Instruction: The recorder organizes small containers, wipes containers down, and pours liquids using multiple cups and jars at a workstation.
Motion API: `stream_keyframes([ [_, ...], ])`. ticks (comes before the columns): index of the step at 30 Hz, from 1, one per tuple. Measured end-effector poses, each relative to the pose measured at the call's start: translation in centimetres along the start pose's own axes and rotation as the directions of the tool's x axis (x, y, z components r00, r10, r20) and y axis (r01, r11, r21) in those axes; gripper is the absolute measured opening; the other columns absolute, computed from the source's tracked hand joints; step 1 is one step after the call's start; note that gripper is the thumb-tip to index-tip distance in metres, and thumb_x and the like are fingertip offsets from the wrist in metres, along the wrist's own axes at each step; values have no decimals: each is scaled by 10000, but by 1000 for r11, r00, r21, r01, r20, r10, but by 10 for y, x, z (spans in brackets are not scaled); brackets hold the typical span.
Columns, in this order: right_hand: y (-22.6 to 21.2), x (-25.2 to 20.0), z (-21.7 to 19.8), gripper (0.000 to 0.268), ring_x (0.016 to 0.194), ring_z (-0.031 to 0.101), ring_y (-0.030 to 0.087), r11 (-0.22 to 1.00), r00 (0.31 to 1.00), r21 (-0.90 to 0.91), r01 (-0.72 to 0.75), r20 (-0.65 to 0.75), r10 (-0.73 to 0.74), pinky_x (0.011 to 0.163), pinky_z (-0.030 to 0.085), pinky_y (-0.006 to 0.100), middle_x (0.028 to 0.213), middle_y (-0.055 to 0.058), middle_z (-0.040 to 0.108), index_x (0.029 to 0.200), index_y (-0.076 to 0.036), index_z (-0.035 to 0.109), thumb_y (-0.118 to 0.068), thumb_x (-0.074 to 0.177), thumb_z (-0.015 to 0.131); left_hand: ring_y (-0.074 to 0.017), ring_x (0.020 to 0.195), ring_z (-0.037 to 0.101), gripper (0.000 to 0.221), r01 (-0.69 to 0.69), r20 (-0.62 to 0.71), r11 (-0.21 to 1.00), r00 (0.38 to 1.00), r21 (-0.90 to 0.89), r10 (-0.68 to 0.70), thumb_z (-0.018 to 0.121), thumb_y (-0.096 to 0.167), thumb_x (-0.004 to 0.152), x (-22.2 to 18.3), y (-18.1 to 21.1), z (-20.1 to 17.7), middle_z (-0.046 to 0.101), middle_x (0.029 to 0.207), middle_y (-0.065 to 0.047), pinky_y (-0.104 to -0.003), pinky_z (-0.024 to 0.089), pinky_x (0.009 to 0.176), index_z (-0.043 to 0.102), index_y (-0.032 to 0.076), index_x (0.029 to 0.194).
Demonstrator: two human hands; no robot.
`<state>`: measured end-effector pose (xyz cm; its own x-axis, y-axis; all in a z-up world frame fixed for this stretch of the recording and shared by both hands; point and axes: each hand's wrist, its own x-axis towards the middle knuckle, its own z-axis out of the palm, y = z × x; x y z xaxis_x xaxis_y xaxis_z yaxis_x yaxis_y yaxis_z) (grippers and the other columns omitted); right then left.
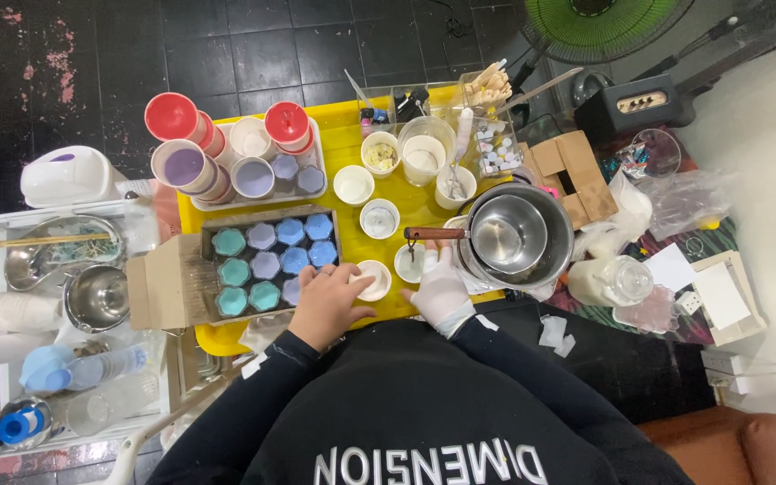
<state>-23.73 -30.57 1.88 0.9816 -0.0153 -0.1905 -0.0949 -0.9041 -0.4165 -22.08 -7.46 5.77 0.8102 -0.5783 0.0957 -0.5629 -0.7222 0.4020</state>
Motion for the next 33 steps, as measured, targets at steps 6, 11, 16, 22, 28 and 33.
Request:
stream_keyframes([
  [6,-7,11,-7,1064,1358,385,522,989,994,-144,40,110,-24,1121,356,527,1475,367,318,1454,105,395,-670,822,760,-209,1069,613,349,47,-345,974,938,222,34,683,173,823,54,-33,-7,662,1115,15,-478,360,903,741,244,1160],
  [11,-13,38,-1,796,1406,319,503,972,973,-84,219,-56,-224,1150,244,625,1564,267,329,1421,-145,546,-615,804,726,-273,1112,600,301,60,-386,976,922,208,25,666,119,814,116,-87,33,653,1186,-42,-456,406,897,751,207,1089],
  [16,-4,72,21,759,1378,310,511,974,980,-114,197,28,-195,1129,254,593,1553,296,309,1385,-109,543,-583,821,723,-297,1089,601,103,86,-253,958,967,272,-15,703,148,761,131,-95,50,654,1107,-49,-480,407,878,755,187,841],
  [22,12,82,26,906,1207,500,438,989,979,-81,126,-150,-137,1031,402,517,1349,248,518,1416,81,487,-562,819,711,-279,1108,594,58,54,-254,969,967,239,9,733,204,770,99,-65,31,664,1130,-50,-481,378,903,758,163,803],
  [28,-14,68,-10,693,1108,568,410,967,993,-255,15,116,16,939,437,550,1223,210,562,1244,-21,610,-596,860,665,-266,1173,550,38,60,-94,995,994,84,-52,773,225,755,66,-42,12,662,1131,-20,-528,332,978,794,210,783],
  [33,-7,53,-3,476,990,627,411,995,994,-91,40,100,-31,869,488,524,1094,238,627,1106,-24,673,-444,888,622,-329,1298,485,106,41,-52,991,998,124,-35,802,252,697,49,-38,13,659,1204,-47,-611,266,1018,818,222,797],
])
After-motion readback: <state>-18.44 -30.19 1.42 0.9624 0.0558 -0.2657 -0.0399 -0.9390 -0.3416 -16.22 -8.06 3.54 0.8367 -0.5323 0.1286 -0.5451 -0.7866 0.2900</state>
